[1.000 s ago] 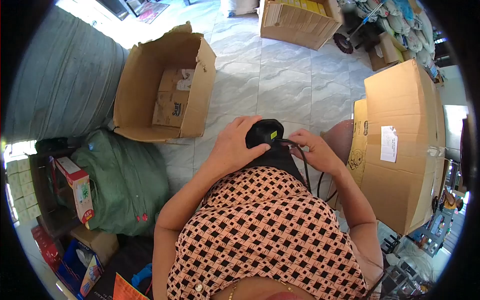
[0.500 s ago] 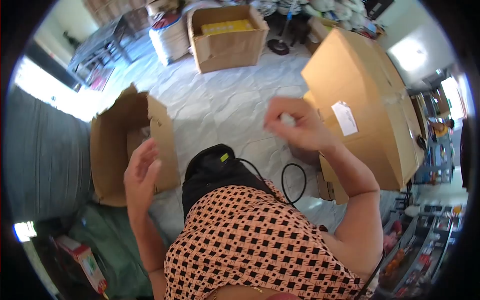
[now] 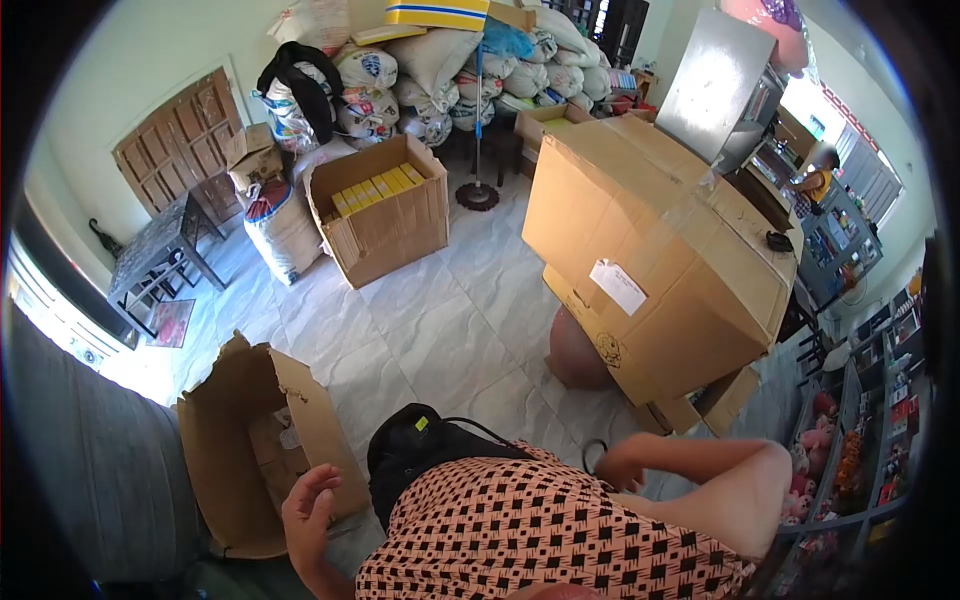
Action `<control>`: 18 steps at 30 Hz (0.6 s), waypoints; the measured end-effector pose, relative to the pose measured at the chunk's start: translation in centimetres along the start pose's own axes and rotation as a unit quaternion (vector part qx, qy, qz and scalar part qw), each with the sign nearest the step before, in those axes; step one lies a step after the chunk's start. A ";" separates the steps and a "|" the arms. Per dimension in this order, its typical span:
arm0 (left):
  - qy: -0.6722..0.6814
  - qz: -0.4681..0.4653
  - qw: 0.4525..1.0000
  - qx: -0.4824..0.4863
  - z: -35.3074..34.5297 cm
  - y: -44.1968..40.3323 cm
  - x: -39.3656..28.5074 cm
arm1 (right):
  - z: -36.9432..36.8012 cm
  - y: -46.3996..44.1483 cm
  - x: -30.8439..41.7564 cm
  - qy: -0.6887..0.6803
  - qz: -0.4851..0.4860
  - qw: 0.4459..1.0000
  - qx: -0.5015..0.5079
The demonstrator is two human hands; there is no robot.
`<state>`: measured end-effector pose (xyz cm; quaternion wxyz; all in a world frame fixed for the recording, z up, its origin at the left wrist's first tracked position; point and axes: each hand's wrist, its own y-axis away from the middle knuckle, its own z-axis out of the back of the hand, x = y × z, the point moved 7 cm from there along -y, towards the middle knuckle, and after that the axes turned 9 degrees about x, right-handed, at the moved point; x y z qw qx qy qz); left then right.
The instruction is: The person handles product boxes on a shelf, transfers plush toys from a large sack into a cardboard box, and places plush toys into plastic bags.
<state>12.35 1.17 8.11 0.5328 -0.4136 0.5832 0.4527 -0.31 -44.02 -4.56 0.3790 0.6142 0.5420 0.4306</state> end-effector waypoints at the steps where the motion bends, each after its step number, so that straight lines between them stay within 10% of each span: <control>1: 0.002 -0.006 1.000 -0.005 0.1 -0.1 -0.1 | -1.3 -2.2 -1.9 -0.047 0.002 0.999 0.017; 11: 0.023 -0.036 0.998 -0.054 2.5 1.3 -1.0 | -3.7 -11.8 -13.8 -0.217 -0.032 0.973 -0.076; 18: -0.004 -0.083 0.991 -0.104 4.2 4.9 -1.6 | 5.9 -6.4 -18.4 -0.052 -0.160 0.968 -0.186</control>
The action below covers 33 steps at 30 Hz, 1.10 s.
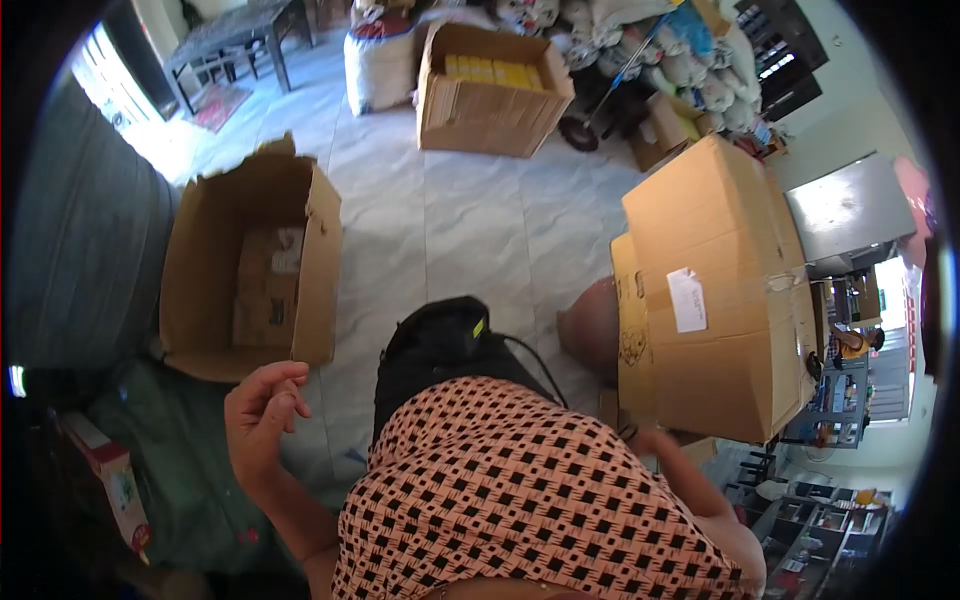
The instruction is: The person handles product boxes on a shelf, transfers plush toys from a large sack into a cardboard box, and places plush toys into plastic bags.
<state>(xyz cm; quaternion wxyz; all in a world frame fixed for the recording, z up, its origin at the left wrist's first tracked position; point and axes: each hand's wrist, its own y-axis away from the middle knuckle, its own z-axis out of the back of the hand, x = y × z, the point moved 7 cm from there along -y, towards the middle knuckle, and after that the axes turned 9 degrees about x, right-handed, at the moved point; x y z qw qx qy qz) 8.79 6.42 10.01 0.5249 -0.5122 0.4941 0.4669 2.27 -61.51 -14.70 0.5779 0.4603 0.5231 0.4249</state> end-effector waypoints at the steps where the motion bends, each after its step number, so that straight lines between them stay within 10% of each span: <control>1: 0.002 0.017 1.000 -0.012 0.6 0.7 0.2 | 4.6 1.7 1.5 0.061 0.008 0.991 -0.122; 4: 0.005 0.095 0.995 -0.037 1.2 2.6 1.0 | 16.0 15.2 12.3 -0.037 0.245 0.871 -0.425; 6: -0.008 0.202 0.979 -0.032 1.0 4.2 2.1 | 18.1 18.8 18.3 -0.358 0.414 0.803 -0.237; 8: -0.011 0.277 0.961 0.005 -0.3 6.3 5.0 | 16.9 21.7 23.7 -0.248 0.448 0.834 -0.204; 12: 0.029 0.384 0.923 0.021 -2.6 11.6 8.7 | 14.3 21.6 26.4 -0.019 0.469 0.879 -0.080; 18: 0.023 0.339 0.938 -0.074 -0.6 11.0 7.1 | 14.8 20.6 26.7 -0.110 0.487 0.857 0.125; 22: 0.002 0.357 0.934 0.013 -5.2 8.2 8.7 | 17.8 16.8 29.6 -0.194 0.527 0.827 -0.029; 28: 0.010 0.373 0.927 -0.017 -6.1 8.6 9.4 | 15.7 18.7 30.3 -0.356 0.539 0.745 0.167; 33: 0.008 0.387 0.922 -0.019 -6.0 8.5 10.4 | 16.5 19.9 31.1 -0.270 0.528 0.805 0.024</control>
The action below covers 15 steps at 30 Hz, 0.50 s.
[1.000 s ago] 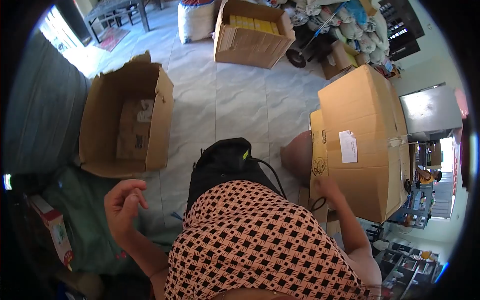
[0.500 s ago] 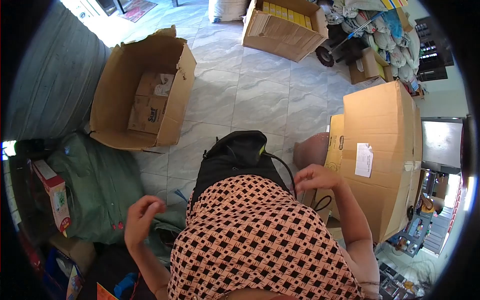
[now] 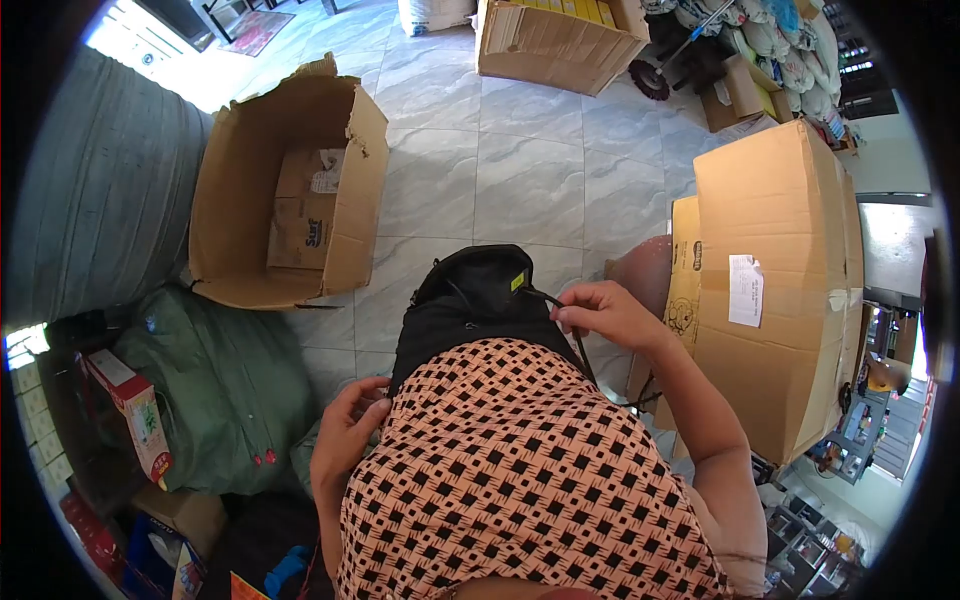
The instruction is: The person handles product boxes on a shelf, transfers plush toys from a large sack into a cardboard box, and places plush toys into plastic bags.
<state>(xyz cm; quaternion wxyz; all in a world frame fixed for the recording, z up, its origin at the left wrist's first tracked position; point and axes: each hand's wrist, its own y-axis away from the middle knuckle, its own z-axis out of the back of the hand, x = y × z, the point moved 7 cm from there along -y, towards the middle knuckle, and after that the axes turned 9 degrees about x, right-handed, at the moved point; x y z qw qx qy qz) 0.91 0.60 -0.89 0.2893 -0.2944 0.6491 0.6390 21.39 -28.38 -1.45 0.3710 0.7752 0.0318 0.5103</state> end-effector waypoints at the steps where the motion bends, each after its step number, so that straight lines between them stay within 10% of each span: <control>1: -0.006 0.000 1.000 0.002 0.1 -0.1 -0.3 | 0.1 -0.3 0.0 0.038 -0.001 0.999 -0.008; 13: -0.003 -0.027 1.000 -0.013 0.7 -0.7 0.7 | 0.4 -1.7 1.9 0.357 0.095 0.914 -0.170; 15: -0.008 -0.028 0.999 -0.020 0.7 -0.6 0.8 | 0.3 -2.5 1.2 0.246 0.087 0.956 -0.133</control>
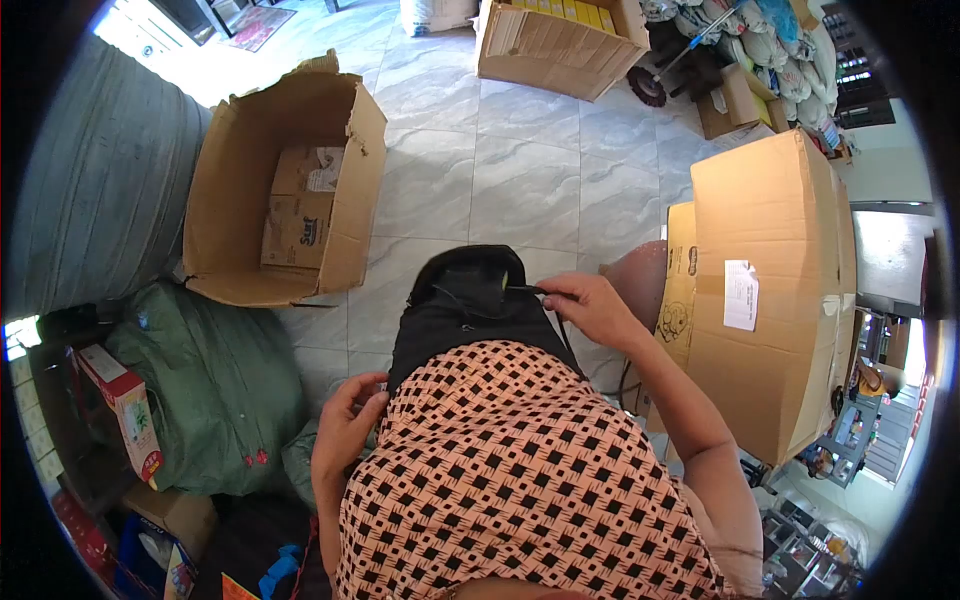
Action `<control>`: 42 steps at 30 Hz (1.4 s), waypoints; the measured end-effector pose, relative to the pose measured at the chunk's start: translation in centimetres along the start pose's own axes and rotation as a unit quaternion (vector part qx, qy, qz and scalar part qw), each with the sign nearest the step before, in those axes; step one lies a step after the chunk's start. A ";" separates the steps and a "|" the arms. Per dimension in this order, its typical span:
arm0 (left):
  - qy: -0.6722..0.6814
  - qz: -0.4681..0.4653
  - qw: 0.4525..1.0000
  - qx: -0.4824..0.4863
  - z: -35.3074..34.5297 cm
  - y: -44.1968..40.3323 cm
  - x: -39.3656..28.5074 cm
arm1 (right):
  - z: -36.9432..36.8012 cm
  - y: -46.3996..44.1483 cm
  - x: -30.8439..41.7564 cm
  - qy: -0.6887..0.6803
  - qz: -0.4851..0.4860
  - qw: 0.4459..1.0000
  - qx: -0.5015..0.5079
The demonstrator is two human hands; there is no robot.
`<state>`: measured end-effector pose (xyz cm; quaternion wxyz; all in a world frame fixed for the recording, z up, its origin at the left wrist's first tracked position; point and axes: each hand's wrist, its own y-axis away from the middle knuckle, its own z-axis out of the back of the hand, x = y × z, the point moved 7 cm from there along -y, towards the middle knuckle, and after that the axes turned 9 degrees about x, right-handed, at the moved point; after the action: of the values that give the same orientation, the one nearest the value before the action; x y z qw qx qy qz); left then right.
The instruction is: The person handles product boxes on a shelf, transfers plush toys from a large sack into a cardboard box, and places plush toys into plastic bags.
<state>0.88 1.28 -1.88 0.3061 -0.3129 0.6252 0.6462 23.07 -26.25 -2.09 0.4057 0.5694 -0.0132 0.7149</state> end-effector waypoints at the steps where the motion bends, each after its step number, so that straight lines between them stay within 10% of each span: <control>1: -0.010 -0.003 1.000 -0.003 0.1 0.1 0.2 | -0.5 0.1 -0.3 -0.064 -0.012 0.998 0.016; 5: 0.026 -0.020 0.999 -0.001 0.4 0.2 0.5 | -0.5 1.5 -1.7 -0.165 -0.102 0.975 0.103; 11: 0.101 0.128 0.987 0.012 2.0 3.9 8.5 | -0.8 9.4 -6.1 0.033 -0.150 0.933 0.324; 15: 0.044 0.183 0.982 -0.007 3.6 4.7 10.0 | -0.7 8.3 -3.4 -0.125 -0.095 0.972 0.174; 21: -0.216 -0.261 0.882 -0.326 12.4 8.8 -13.4 | 8.9 6.9 6.5 0.117 0.045 0.975 -0.182; 26: -0.201 -0.567 0.771 -0.210 9.9 13.5 -20.8 | 2.5 8.0 3.6 0.164 -0.039 0.975 0.143; 33: -0.085 -0.066 0.992 -0.071 7.9 3.3 -5.3 | -0.4 10.7 -0.2 0.022 -0.098 0.987 0.124; 38: -0.186 0.242 0.944 0.122 3.0 4.2 14.6 | -2.1 14.6 -8.7 0.084 -0.174 0.970 0.150; 42: -0.146 0.302 0.936 0.107 3.2 5.9 20.2 | -8.7 19.0 -13.0 -0.046 -0.213 0.904 0.368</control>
<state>-16.32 4.43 -14.07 0.2158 0.0226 0.7040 0.6762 5.04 -42.19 -7.44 0.3091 0.6995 0.3540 0.5384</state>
